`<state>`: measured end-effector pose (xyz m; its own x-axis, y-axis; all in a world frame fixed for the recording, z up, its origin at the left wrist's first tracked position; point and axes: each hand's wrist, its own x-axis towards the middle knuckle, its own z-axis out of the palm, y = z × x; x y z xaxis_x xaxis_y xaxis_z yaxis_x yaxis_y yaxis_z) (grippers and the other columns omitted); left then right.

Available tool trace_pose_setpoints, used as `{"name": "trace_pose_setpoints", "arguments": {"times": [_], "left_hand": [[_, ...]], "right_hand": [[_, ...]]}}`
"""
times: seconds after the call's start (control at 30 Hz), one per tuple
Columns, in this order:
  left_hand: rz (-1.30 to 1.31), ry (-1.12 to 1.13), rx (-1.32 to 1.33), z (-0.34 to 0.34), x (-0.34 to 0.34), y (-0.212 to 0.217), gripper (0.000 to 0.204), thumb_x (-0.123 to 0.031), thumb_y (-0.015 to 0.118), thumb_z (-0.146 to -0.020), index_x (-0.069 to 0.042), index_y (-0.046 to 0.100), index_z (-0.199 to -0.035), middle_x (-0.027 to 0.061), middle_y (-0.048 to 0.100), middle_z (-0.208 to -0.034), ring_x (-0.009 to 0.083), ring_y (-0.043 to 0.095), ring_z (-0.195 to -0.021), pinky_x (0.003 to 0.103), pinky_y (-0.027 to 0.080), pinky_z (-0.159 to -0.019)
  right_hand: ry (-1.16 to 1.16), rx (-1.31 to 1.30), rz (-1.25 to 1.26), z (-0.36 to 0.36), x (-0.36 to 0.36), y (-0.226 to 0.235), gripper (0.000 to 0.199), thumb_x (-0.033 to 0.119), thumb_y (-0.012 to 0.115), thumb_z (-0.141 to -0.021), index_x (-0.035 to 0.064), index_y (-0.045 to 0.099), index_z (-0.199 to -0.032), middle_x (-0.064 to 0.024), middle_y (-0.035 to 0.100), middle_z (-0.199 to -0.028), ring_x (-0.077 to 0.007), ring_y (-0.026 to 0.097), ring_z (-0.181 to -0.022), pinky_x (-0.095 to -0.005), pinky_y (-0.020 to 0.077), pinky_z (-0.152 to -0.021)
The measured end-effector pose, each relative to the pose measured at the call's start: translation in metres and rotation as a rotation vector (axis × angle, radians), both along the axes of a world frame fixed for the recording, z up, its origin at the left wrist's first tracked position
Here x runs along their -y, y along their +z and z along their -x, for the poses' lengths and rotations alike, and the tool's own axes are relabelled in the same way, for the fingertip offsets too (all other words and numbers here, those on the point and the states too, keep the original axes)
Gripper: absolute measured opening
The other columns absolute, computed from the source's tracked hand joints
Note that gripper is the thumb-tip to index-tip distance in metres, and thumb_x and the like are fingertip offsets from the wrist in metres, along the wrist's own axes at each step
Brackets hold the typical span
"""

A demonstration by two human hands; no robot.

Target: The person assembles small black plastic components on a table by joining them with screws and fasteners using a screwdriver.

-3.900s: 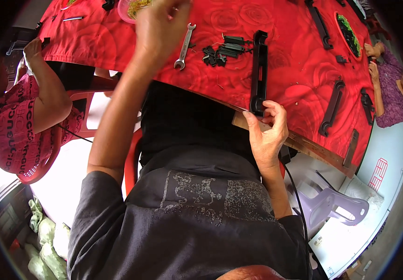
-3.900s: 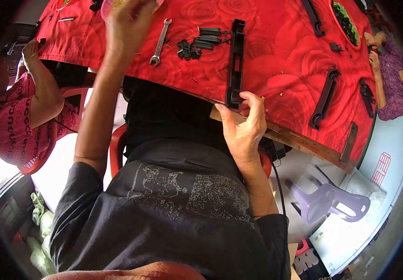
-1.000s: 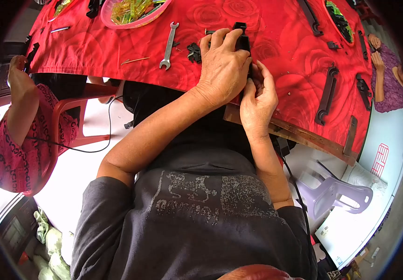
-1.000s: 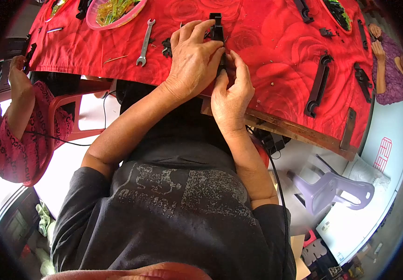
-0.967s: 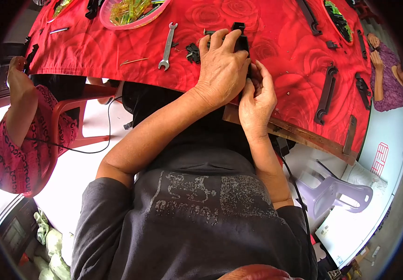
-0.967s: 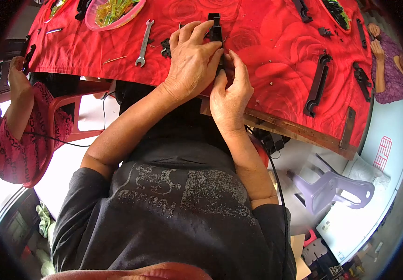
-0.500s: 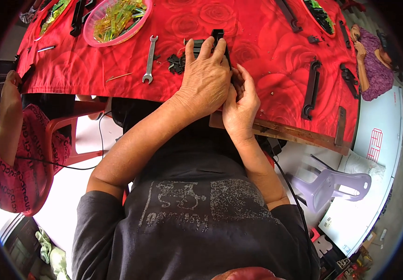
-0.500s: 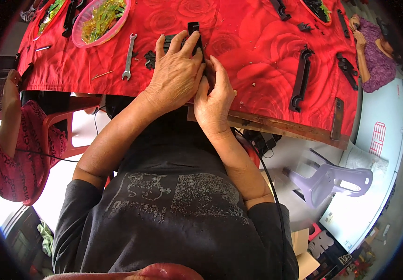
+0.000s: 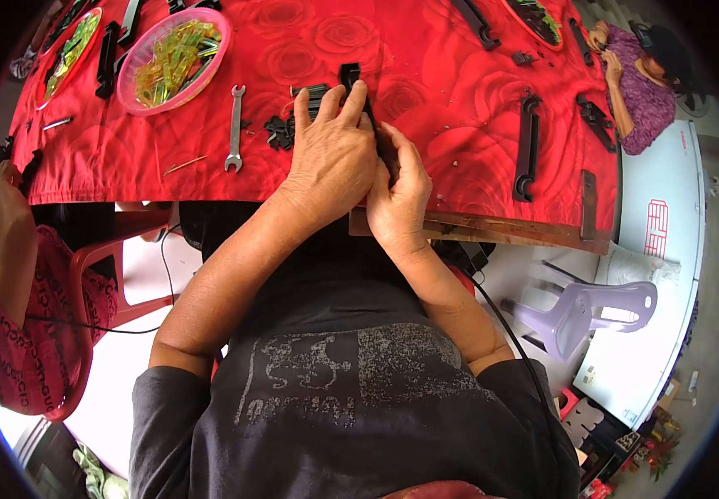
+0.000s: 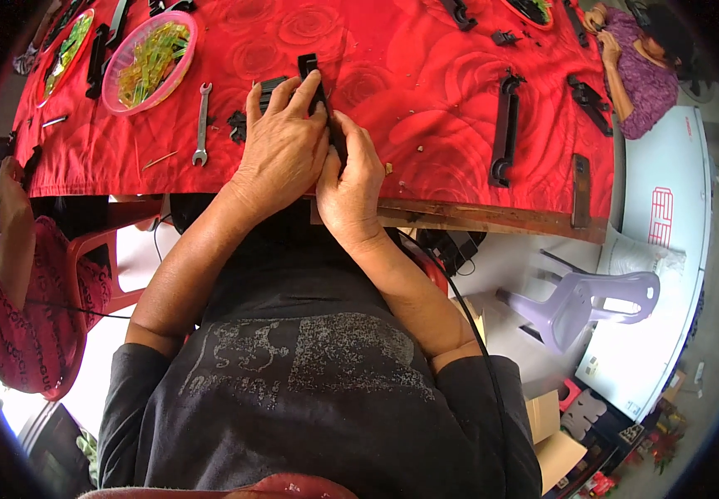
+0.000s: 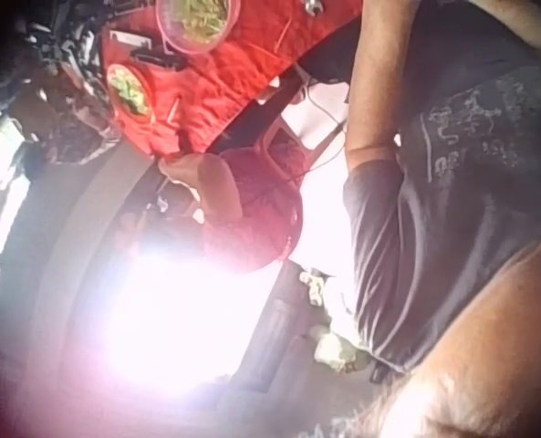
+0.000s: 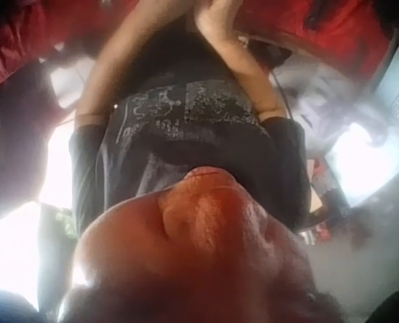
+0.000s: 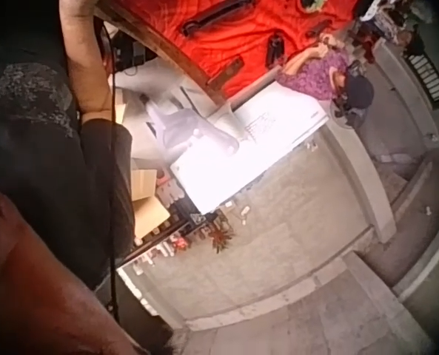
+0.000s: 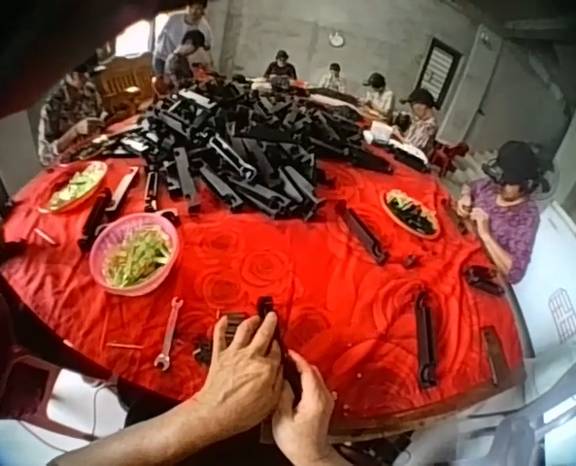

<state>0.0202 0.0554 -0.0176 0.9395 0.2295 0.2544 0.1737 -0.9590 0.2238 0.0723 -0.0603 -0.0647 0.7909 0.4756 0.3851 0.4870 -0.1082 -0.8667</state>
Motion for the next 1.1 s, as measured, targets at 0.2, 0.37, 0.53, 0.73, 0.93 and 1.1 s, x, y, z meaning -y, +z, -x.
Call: {"name": "trace_pose_setpoints", "arguments": {"times": [0.2,0.37,0.53,0.73,0.93,1.1], "left_hand": [[0.055,0.056,0.205,0.0,-0.004,-0.015,0.038,-0.021,0.063,-0.079,-0.002,0.069,-0.111,0.0222,0.047,-0.141,0.04,0.045,-0.127,0.062,0.033,-0.102],[0.595,0.192,0.344,0.003,0.021,-0.009,0.047,-0.011,0.067,-0.078,0.001,0.057,-0.122,0.0273,0.052,-0.127,0.0423,0.056,-0.107,0.048,0.048,-0.087],[0.75,0.219,0.25,0.0,0.014,-0.018,0.051,-0.012,0.066,-0.08,0.006,0.054,-0.126,0.0256,0.066,-0.098,0.0382,0.068,-0.085,0.042,0.054,-0.075],[0.776,0.178,0.293,0.0,0.016,-0.014,0.045,-0.009,0.063,-0.08,0.009,0.058,-0.122,0.026,0.068,-0.094,0.0381,0.069,-0.085,0.042,0.055,-0.076],[0.727,0.153,0.379,-0.005,0.025,-0.016,0.038,-0.01,0.062,-0.084,0.008,0.061,-0.117,0.0281,0.068,-0.099,0.0397,0.069,-0.093,0.042,0.055,-0.081],[0.949,0.226,0.183,-0.009,0.029,-0.005,0.033,-0.016,0.06,-0.089,0.006,0.062,-0.114,0.026,0.069,-0.09,0.0379,0.07,-0.085,0.041,0.055,-0.074]], "right_hand": [[0.0,-0.032,-0.03,0.003,-0.002,-0.001,0.038,-0.008,0.049,-0.085,-0.0036,0.058,-0.122,-0.0212,0.065,-0.111,-0.0344,0.065,-0.105,-0.0408,0.0507,-0.093],[-0.008,-0.178,-0.149,-0.003,0.0,-0.009,0.037,-0.009,0.05,-0.09,-0.0024,0.056,-0.126,-0.0177,0.064,-0.117,-0.0273,0.064,-0.11,-0.0375,0.0498,-0.096],[0.051,-0.391,-0.306,0.004,-0.001,0.002,0.043,-0.013,0.047,-0.092,-0.0031,0.05,-0.133,-0.0159,0.06,-0.124,-0.0226,0.06,-0.116,-0.0353,0.0467,-0.103],[0.096,-0.688,-0.424,0.003,0.005,0.017,0.054,-0.013,0.05,-0.089,-0.0037,0.04,-0.141,-0.0167,0.05,-0.137,-0.0219,0.053,-0.125,-0.0333,0.0413,-0.108],[0.095,-0.76,-0.435,-0.002,0.013,0.017,0.059,-0.014,0.051,-0.087,-0.0023,0.038,-0.144,-0.0157,0.05,-0.137,-0.0215,0.052,-0.126,-0.0326,0.0429,-0.106],[0.096,-0.77,-0.563,0.006,0.012,0.026,0.062,-0.017,0.052,-0.086,-0.0029,0.037,-0.144,-0.0167,0.049,-0.138,-0.0216,0.048,-0.13,-0.034,0.039,-0.111]]}}
